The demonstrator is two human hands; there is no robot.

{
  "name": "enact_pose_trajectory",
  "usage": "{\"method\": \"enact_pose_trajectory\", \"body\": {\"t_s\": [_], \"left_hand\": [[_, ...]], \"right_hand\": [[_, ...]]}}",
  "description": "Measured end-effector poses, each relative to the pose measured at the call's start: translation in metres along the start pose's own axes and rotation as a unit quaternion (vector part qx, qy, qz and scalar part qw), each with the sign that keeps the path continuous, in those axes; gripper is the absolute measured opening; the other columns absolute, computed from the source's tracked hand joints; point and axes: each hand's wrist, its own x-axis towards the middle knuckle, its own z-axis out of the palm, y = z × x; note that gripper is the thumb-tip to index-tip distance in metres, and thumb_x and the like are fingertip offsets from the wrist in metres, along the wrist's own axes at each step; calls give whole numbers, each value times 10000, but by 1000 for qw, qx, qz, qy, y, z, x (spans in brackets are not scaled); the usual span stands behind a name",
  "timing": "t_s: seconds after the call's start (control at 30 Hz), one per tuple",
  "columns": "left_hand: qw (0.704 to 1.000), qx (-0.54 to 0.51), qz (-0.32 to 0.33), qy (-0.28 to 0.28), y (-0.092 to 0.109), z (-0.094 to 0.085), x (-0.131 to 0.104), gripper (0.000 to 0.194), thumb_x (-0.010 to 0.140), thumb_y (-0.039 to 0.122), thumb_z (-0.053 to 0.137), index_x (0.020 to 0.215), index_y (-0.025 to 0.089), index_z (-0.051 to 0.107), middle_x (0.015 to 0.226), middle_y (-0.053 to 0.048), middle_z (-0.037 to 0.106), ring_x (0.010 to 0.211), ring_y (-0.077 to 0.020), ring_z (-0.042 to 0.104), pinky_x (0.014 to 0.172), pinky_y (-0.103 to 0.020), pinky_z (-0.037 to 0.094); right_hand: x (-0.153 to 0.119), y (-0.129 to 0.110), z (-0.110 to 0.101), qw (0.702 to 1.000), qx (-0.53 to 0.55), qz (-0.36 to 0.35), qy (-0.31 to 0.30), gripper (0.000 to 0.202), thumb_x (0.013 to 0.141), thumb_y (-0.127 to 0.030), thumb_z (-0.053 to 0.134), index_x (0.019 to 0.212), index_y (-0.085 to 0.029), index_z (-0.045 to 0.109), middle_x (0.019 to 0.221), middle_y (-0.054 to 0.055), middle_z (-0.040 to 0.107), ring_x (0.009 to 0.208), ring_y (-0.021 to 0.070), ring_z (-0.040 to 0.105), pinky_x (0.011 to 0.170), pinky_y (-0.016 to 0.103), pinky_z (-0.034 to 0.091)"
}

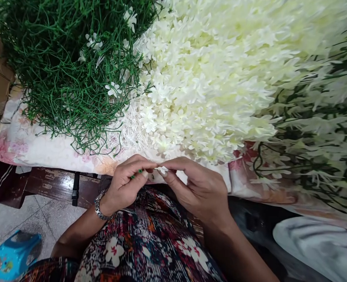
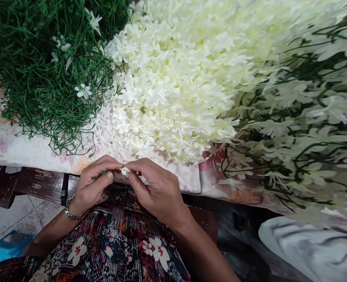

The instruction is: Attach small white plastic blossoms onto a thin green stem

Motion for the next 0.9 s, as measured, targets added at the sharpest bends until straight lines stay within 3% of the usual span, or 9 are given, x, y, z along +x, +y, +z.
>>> {"method": "enact_pose_trajectory", "body": {"t_s": [0.17,0.3,0.47,0.57,0.67,0.77,0.9], "left_hand": [[990,130,7,-57,3,-1,-1,305,816,134,381,1081,174,527,798,-43,550,731,-122,511,669,-270,438],[980,187,19,-64,0,2,-3,381,754,48,380,1094,162,510,817,-44,581,741,-133,534,688,-282,462],[971,221,25,-84,3,7,-3,437,689,6,359,1077,133,514,923,-75,604,837,-163,557,781,-328,466],[974,215,15,-74,6,10,-3,411,712,25,358,1079,149,496,966,-75,602,863,-162,558,776,-324,468],[984,166,-31,-60,8,12,-4,318,774,80,372,1071,161,450,861,-48,604,746,-126,560,676,-264,471],[991,111,-63,-39,7,12,-6,139,814,130,372,928,166,443,678,5,544,603,-86,512,574,-208,429],[995,88,-47,-8,4,12,-7,53,814,149,403,792,164,449,625,24,496,565,-67,473,546,-187,388]], "right_hand": [[0,-2,-10,1000,25,17,-4,106,747,-119,519,822,-194,529,708,-19,589,618,72,544,554,189,439],[2,-6,-13,998,60,-30,-15,142,741,-91,509,835,-196,529,735,-1,590,696,97,556,606,228,455],[1,-4,-12,997,-9,-69,-35,202,722,-74,526,889,-185,540,793,22,598,754,106,555,653,235,466],[-1,0,-12,997,-16,-62,-35,186,724,-90,526,880,-189,547,783,19,598,742,109,557,645,237,467],[-2,3,-12,999,2,-46,-25,159,720,-90,527,853,-175,550,757,20,592,708,101,555,623,224,459],[-1,5,-12,999,6,-32,-25,131,724,-91,521,823,-173,547,728,10,587,679,91,550,594,208,448],[0,4,-12,999,9,-25,-25,111,729,-97,520,806,-174,543,707,5,584,651,86,545,573,203,438]]}}
